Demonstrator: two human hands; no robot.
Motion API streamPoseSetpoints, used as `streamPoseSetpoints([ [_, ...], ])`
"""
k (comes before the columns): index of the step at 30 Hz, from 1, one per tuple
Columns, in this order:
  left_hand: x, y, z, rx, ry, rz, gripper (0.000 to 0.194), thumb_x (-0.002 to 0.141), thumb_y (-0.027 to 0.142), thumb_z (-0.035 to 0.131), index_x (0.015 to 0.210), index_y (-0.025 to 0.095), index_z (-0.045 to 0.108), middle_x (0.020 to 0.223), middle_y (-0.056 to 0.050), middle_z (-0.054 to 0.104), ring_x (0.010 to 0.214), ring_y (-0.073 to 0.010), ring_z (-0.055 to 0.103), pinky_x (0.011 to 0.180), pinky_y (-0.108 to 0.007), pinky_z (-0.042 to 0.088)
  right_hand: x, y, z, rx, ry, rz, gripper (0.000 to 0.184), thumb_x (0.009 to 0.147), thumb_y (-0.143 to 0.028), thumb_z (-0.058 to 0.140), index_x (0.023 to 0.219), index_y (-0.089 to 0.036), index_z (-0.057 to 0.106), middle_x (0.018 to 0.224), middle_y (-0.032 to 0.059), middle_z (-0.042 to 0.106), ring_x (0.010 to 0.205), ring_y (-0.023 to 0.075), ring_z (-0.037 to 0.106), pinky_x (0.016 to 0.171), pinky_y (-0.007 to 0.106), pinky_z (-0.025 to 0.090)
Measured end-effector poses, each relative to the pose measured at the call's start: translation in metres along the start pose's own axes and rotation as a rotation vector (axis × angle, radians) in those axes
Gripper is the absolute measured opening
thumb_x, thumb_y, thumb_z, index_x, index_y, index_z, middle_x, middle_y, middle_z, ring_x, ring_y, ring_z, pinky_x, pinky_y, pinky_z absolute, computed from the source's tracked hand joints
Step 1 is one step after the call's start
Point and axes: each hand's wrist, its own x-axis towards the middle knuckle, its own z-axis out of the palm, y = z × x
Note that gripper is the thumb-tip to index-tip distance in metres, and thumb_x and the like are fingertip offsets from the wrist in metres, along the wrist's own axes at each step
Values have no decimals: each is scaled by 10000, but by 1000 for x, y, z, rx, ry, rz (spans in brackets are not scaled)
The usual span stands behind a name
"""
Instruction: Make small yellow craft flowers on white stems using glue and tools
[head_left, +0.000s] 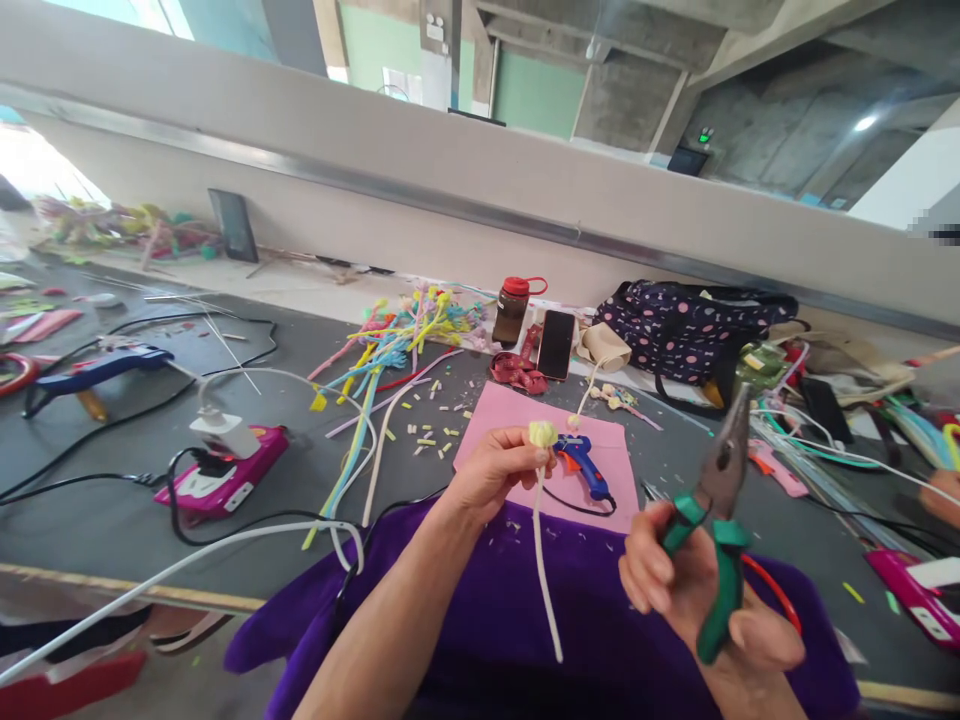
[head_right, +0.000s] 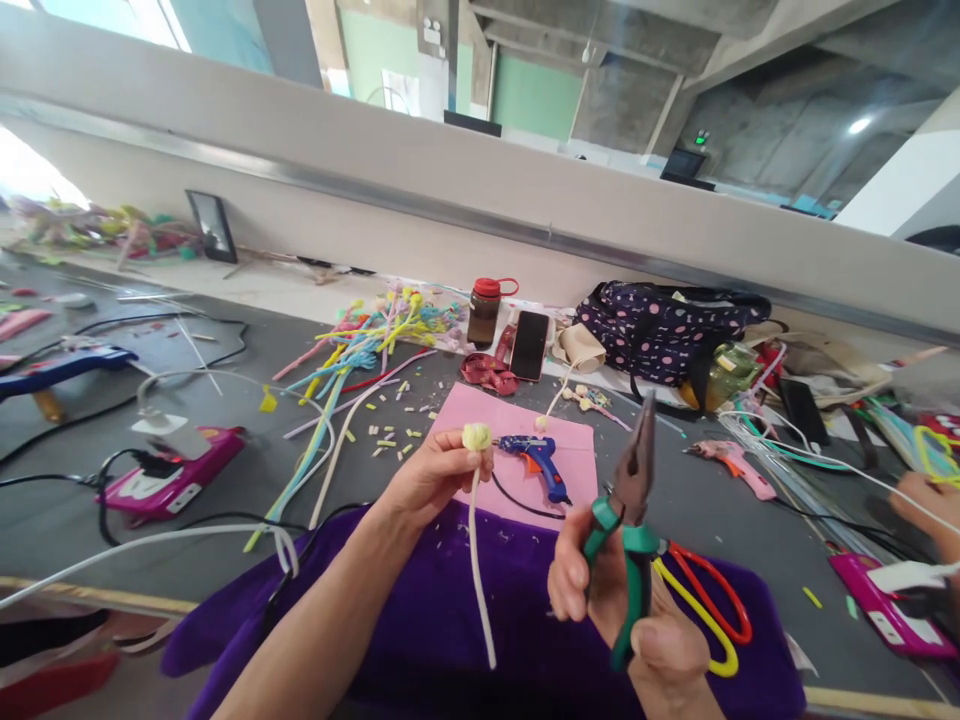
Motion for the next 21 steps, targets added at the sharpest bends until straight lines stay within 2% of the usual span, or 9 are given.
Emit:
streamPoseSetpoints([
  [2,-2,1,-1,-17,-38,-15,171,620,265,726,645,105,670,620,-52,646,533,-107,559,452,-186,357,14,-10,9,-56,1,-59,472,594,-529,675,1009,-321,592,659,-23,392,482,114,374,479,295,368],
  [4,-2,2,-2,-57,-71,-52,164,651,267,706,669,108,668,633,-57,655,549,-126,596,435,-184,368,28,-21,17,-84,-31,-99,474,598,-441,702,1037,-307,582,691,-19,409,517,118,392,500,297,373],
  [8,-3,4,-7,-146,-72,-91,169,647,275,711,653,118,650,619,-51,652,495,-123,591,408,-183,379,56,-31,24,-173,-18,-81,422,645,-324,699,1041,-242,579,766,2,481,574,128,443,538,299,390],
  [11,-2,8,-8,-138,-15,-50,208,643,292,716,730,105,687,627,-63,656,467,-96,545,421,-180,379,73,-21,21,-244,78,-2,345,697,-262,687,1024,-228,580,786,-7,527,578,112,462,550,269,386],
  [14,-3,11,-5,-85,42,-37,267,662,296,704,846,102,711,586,-58,649,442,-81,501,419,-173,351,82,1,14,-139,160,54,299,748,-281,663,1031,-223,588,785,-18,544,564,88,462,536,229,373],
  [17,-4,10,-1,-56,43,-45,220,642,264,716,805,115,721,610,-59,665,501,-94,534,469,-179,365,86,18,5,42,189,94,293,774,-322,635,1042,-212,593,800,-1,565,586,96,481,525,217,380],
  [21,-3,5,4,-10,29,-60,154,617,232,723,728,126,724,704,-65,687,596,-125,584,529,-200,383,86,19,-6,148,179,114,281,757,-305,637,1018,-204,605,803,16,591,606,111,488,521,218,391],
])
